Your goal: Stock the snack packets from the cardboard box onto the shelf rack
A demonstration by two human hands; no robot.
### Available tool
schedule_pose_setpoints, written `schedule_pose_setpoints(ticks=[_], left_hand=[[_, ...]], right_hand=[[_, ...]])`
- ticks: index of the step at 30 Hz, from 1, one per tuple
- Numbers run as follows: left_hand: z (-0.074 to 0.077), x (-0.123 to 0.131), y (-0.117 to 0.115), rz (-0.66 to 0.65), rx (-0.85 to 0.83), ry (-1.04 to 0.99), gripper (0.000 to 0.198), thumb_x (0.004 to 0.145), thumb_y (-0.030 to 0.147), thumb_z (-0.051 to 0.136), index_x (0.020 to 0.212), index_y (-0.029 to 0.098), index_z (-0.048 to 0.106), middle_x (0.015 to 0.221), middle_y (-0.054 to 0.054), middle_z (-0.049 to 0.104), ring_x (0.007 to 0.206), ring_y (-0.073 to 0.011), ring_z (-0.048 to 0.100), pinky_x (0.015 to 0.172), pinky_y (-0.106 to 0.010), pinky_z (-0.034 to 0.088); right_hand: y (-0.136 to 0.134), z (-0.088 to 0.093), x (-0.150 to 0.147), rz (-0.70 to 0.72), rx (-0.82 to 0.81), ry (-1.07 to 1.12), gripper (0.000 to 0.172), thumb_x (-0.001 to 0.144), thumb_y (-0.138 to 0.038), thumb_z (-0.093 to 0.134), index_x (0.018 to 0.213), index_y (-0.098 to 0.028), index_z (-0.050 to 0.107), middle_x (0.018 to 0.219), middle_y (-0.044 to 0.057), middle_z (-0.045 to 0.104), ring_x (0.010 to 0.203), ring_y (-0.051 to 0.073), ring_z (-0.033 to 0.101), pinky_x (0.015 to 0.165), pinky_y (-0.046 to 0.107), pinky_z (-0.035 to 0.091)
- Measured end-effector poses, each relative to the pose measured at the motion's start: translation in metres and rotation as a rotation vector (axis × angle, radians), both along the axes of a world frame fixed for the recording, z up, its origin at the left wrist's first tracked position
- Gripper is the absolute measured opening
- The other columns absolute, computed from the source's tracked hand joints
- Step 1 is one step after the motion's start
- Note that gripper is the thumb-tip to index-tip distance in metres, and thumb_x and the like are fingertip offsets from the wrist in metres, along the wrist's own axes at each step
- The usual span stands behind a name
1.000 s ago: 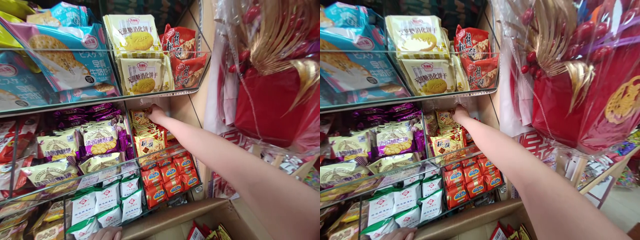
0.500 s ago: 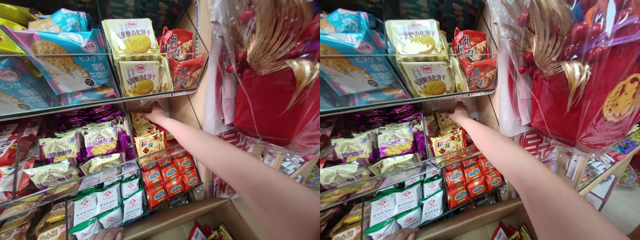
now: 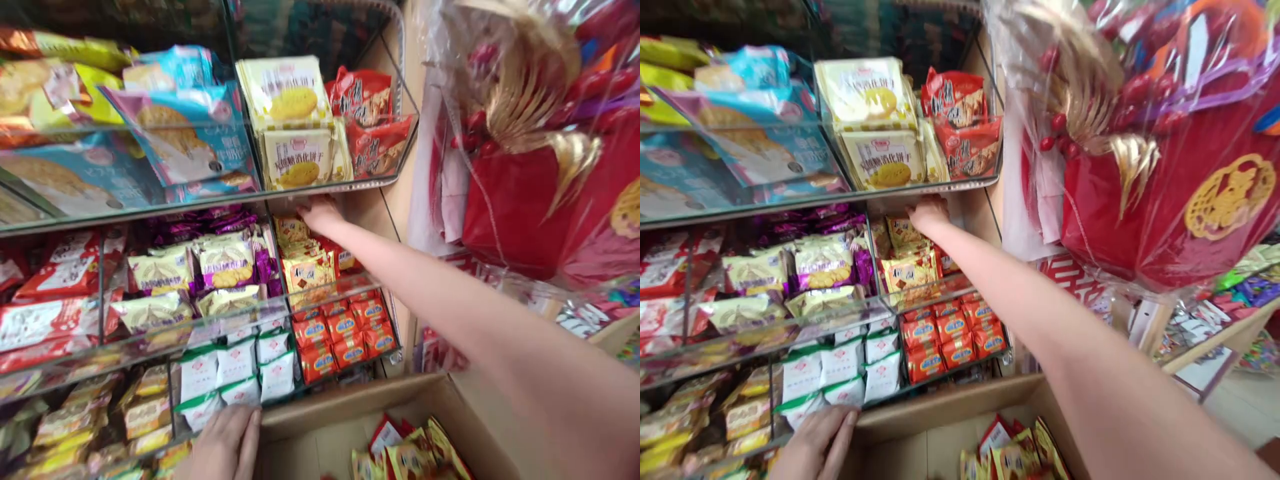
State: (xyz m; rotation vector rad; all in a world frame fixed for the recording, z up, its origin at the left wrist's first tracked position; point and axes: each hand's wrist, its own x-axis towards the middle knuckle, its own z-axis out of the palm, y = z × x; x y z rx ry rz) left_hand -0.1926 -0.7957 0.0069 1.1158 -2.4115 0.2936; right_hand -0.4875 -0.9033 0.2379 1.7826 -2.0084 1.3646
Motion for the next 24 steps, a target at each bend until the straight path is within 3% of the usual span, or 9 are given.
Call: schedule_pose_setpoints(ticks=[3,6,10,13,17,20,22,24], left_hand=[[0.009,-0.013,0.014,0.046,0.064,0.014,0.024,0.088,0.034,0.038,0.081,0.021,0.057,0.082,-0.003,0.065,0.079,-0.0188,0.059,0.072,-0.032,0.048],[0.009,-0.018,0.015,0.05,0.119,0.013,0.025,0.088,0.034,0.037,0.083,0.02,0.056,0.085,-0.004,0.064,0.082,-0.0204,0.056,0.075,-0.035,0.045],[0.01,-0.018,0.021,0.018,0.095,0.027,0.025,0.088,0.03,0.038,0.093,0.014,0.057,0.093,-0.01,0.062,0.092,-0.0231,0.052,0.084,-0.039,0.04],[0.011,-0.03,0.04,-0.147,0.148,-0.071,0.027,0.088,0.025,0.038,0.102,0.013,0.057,0.097,-0.01,0.062,0.096,-0.0221,0.051,0.09,-0.04,0.036],[-0.008,-0.065,0.068,-0.422,0.367,-0.346,0.032,0.083,0.012,0.041,0.108,0.023,0.057,0.107,-0.003,0.063,0.1,-0.0184,0.054,0.088,-0.035,0.041],[-0.04,-0.087,0.076,-0.418,0.478,-0.484,0.046,0.066,0.002,0.052,0.109,0.017,0.058,0.128,-0.013,0.051,0.116,-0.0301,0.046,0.086,-0.044,0.044],[-0.061,-0.096,0.073,-0.392,0.531,-0.542,0.048,0.055,0.001,0.061,0.101,0.014,0.063,0.124,-0.018,0.054,0.115,-0.0372,0.046,0.084,-0.051,0.044],[-0.076,-0.1,0.068,-0.367,0.578,-0.549,0.05,0.05,0.002,0.066,0.097,0.018,0.065,0.118,-0.016,0.059,0.11,-0.037,0.05,0.082,-0.051,0.045]], right_hand=[[0.041,0.0,0.003,0.094,-0.024,0.114,0.031,0.083,-0.031,0.051,0.105,-0.009,0.055,0.108,0.008,0.055,0.112,0.028,0.047,0.093,0.041,0.033],[0.106,-0.022,0.001,0.169,-0.059,0.178,0.03,0.084,-0.036,0.044,0.105,-0.017,0.056,0.111,0.002,0.055,0.113,0.027,0.045,0.089,0.04,0.034],[0.209,-0.087,-0.007,0.359,-0.153,0.186,0.023,0.085,-0.037,0.044,0.093,-0.024,0.061,0.118,0.002,0.054,0.113,0.024,0.046,0.088,0.041,0.037],[0.264,-0.145,-0.012,0.441,0.001,0.084,0.013,0.081,-0.029,0.052,0.085,-0.031,0.064,0.111,0.005,0.059,0.107,0.021,0.051,0.089,0.039,0.039],[0.288,-0.202,-0.01,0.504,0.226,-0.037,0.017,0.082,-0.026,0.048,0.089,-0.032,0.062,0.105,0.007,0.06,0.103,0.02,0.053,0.088,0.038,0.042],[0.285,-0.228,-0.006,0.519,0.297,-0.12,0.017,0.084,-0.025,0.045,0.087,-0.029,0.061,0.099,0.006,0.061,0.098,0.019,0.055,0.086,0.035,0.043],[0.281,-0.238,-0.004,0.511,0.312,-0.169,0.016,0.083,-0.023,0.044,0.082,-0.027,0.06,0.094,0.005,0.061,0.094,0.018,0.056,0.083,0.032,0.044],[0.279,-0.246,-0.004,0.498,0.318,-0.205,0.015,0.082,-0.02,0.045,0.079,-0.025,0.059,0.089,0.004,0.061,0.089,0.017,0.058,0.08,0.03,0.045]])
